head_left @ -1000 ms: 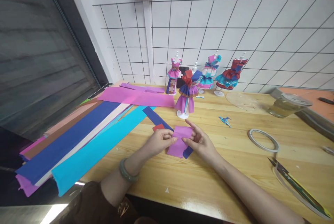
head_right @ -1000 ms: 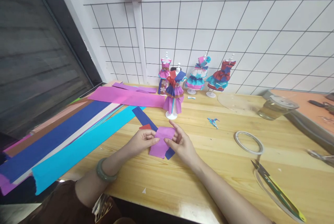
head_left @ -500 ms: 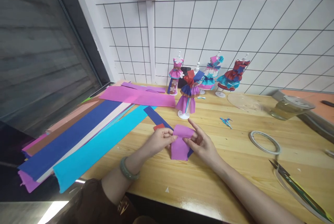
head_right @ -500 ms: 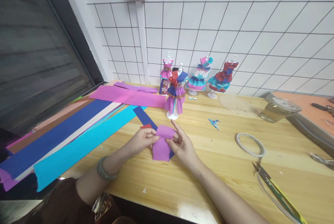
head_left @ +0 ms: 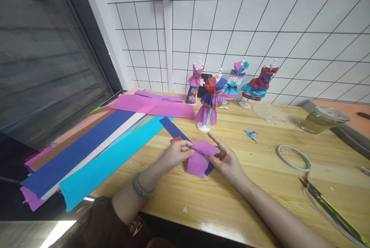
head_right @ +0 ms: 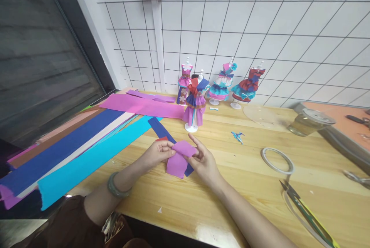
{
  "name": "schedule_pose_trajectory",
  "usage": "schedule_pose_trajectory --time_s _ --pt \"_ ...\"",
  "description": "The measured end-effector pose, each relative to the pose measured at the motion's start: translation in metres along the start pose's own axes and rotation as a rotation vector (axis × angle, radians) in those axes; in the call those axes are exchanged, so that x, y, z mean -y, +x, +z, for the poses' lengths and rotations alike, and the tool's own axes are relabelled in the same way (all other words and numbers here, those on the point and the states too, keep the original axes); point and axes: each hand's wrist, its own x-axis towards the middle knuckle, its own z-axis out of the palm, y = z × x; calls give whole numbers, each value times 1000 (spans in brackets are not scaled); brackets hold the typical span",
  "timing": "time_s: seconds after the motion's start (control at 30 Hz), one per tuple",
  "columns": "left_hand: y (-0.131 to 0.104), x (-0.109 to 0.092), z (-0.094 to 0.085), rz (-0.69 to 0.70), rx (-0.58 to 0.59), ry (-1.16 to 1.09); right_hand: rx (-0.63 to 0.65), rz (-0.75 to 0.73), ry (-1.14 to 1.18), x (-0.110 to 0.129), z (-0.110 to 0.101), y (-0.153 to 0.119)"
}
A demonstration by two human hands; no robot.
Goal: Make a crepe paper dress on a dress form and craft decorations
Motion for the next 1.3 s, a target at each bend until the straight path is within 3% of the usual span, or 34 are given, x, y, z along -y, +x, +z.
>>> schedule_pose_trajectory --time_s 0.17,0.43,0.87,1.07,1.3 --pt "0 -2 -1 -21 -53 -55 42 -19 -36 -1 -3 -2" --pt "0 -4 -4 71 -109 52 66 -56 -145 3 -3 -2" --pt "-1 -1 -4 211 -153 355 -108 23 108 4 -6 6" --pt "-3 -2 0 278 -97 377 8 154 1 -1 -1 6" --pt "-5 -6 3 261 -63 310 123 128 -33 -4 -2 4"
